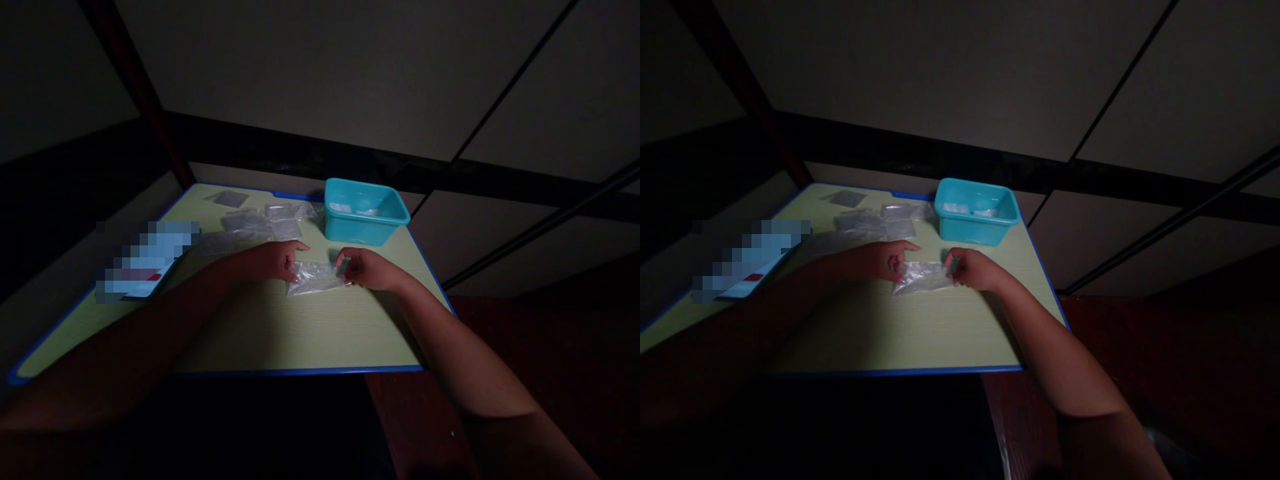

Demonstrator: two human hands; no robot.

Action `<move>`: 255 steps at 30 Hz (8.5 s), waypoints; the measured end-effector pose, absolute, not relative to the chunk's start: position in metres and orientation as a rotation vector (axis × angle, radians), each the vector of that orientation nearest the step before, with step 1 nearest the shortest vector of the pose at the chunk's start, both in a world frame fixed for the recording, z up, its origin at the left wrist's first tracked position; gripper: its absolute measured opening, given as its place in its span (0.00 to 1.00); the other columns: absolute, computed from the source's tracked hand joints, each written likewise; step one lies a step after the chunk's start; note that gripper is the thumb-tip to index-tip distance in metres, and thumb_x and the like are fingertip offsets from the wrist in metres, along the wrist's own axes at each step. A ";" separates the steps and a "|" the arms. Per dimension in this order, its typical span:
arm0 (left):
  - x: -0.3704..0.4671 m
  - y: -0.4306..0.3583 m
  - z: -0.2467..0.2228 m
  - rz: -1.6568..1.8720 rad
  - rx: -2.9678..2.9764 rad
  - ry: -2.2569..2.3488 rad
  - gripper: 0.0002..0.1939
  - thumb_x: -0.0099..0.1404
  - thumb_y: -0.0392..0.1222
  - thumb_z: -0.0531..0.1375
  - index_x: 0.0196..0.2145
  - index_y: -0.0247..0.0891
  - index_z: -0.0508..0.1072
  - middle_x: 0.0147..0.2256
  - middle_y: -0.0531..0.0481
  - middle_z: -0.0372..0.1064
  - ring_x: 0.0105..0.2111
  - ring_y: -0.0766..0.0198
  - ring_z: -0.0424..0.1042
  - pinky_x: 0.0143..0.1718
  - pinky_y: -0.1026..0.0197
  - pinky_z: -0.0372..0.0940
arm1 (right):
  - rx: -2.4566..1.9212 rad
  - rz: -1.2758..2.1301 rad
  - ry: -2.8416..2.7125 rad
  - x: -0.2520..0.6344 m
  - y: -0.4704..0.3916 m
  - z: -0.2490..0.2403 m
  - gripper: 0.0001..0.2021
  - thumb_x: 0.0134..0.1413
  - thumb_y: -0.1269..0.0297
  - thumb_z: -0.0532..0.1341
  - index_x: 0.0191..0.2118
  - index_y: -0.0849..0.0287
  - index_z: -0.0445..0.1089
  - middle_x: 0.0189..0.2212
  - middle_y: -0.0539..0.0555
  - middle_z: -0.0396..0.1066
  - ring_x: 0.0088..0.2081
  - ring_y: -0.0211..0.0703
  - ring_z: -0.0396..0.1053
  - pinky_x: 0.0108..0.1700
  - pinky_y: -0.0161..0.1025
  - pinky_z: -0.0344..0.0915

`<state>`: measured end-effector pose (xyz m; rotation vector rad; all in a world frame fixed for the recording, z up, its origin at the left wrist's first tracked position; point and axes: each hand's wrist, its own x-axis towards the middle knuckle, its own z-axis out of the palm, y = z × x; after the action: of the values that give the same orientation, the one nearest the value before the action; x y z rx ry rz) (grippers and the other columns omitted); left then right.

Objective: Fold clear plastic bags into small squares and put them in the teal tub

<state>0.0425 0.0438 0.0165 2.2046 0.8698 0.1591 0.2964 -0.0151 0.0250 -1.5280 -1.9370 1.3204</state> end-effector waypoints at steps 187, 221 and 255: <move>0.047 -0.033 0.007 0.111 2.828 0.874 0.37 0.70 0.61 0.40 0.67 0.35 0.38 0.67 0.39 0.39 0.67 0.54 0.38 0.62 0.37 0.39 | -1.591 0.050 -2.634 0.271 -0.053 -0.029 0.43 0.53 0.33 0.45 0.67 0.56 0.47 0.67 0.64 0.35 0.66 0.66 0.36 0.61 0.69 0.39; 0.052 -0.055 -0.004 0.024 2.851 1.472 0.47 0.64 0.68 0.44 0.62 0.19 0.54 0.62 0.19 0.48 0.64 0.35 0.45 0.60 0.35 0.43 | -1.723 0.284 -2.687 0.254 -0.060 0.008 0.44 0.55 0.35 0.47 0.69 0.59 0.40 0.66 0.69 0.29 0.66 0.66 0.30 0.61 0.69 0.36; 0.051 -0.048 -0.014 0.099 2.931 1.387 0.38 0.67 0.59 0.46 0.61 0.21 0.57 0.63 0.28 0.48 0.64 0.44 0.47 0.59 0.37 0.49 | -1.470 0.430 -2.722 0.253 -0.053 0.009 0.32 0.65 0.49 0.44 0.68 0.58 0.36 0.68 0.57 0.35 0.68 0.48 0.34 0.63 0.64 0.24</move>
<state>0.0507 -0.0476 -0.0138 2.9308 1.3868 0.0989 0.2528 -0.0531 0.0090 -1.4704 -2.7217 0.4304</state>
